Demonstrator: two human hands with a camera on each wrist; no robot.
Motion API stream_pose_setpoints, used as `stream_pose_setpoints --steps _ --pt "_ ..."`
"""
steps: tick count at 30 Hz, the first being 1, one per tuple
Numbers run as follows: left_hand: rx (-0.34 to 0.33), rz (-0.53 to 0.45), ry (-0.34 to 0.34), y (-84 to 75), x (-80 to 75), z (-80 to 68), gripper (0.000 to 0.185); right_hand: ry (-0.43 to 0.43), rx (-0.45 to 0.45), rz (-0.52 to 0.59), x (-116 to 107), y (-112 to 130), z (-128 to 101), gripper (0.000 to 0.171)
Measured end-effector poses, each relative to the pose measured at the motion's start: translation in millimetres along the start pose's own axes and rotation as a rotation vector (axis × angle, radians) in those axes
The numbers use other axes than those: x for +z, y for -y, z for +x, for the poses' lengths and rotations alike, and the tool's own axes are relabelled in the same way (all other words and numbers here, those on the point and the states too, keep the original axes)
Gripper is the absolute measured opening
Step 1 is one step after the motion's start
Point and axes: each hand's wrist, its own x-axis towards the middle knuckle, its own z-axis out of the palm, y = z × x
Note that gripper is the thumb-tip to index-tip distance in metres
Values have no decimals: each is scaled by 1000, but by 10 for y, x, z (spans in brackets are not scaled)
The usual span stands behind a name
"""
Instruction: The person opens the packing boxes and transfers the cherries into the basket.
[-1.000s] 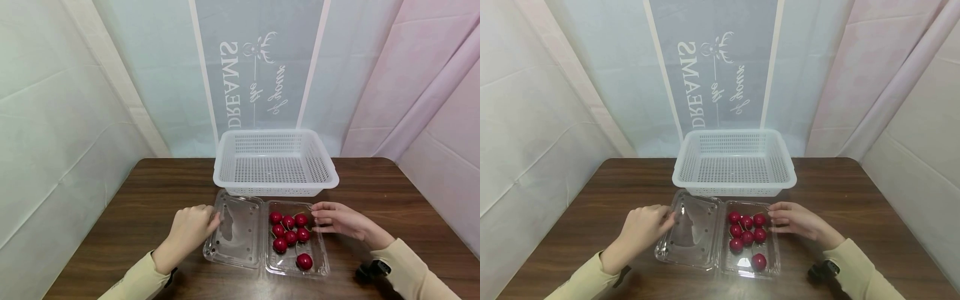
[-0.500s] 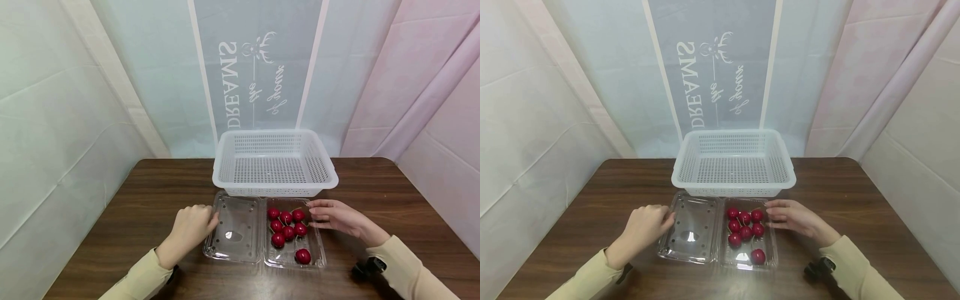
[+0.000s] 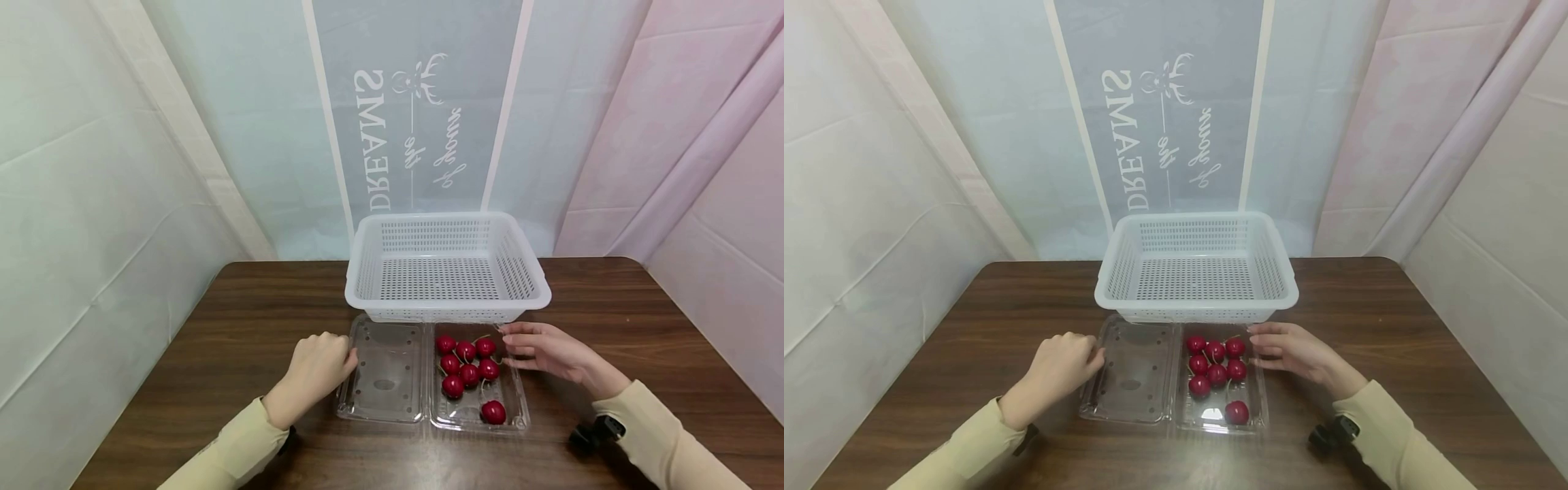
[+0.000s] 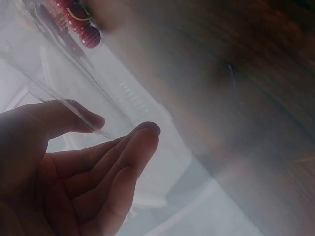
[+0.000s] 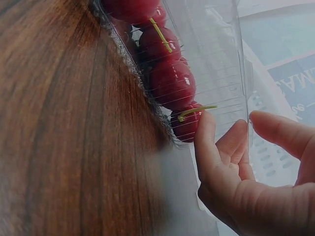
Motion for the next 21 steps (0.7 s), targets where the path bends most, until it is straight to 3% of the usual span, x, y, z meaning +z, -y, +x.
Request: stream_pose_setpoints --steps 8,18,21 --pt "4 23 76 -36 50 37 47 -14 -6 -1 3 14 25 40" --pt "-26 -36 282 -76 79 115 45 -36 6 -24 -6 42 42 49" --pt "-28 -41 314 -84 91 126 44 -37 9 -20 -7 45 46 50"
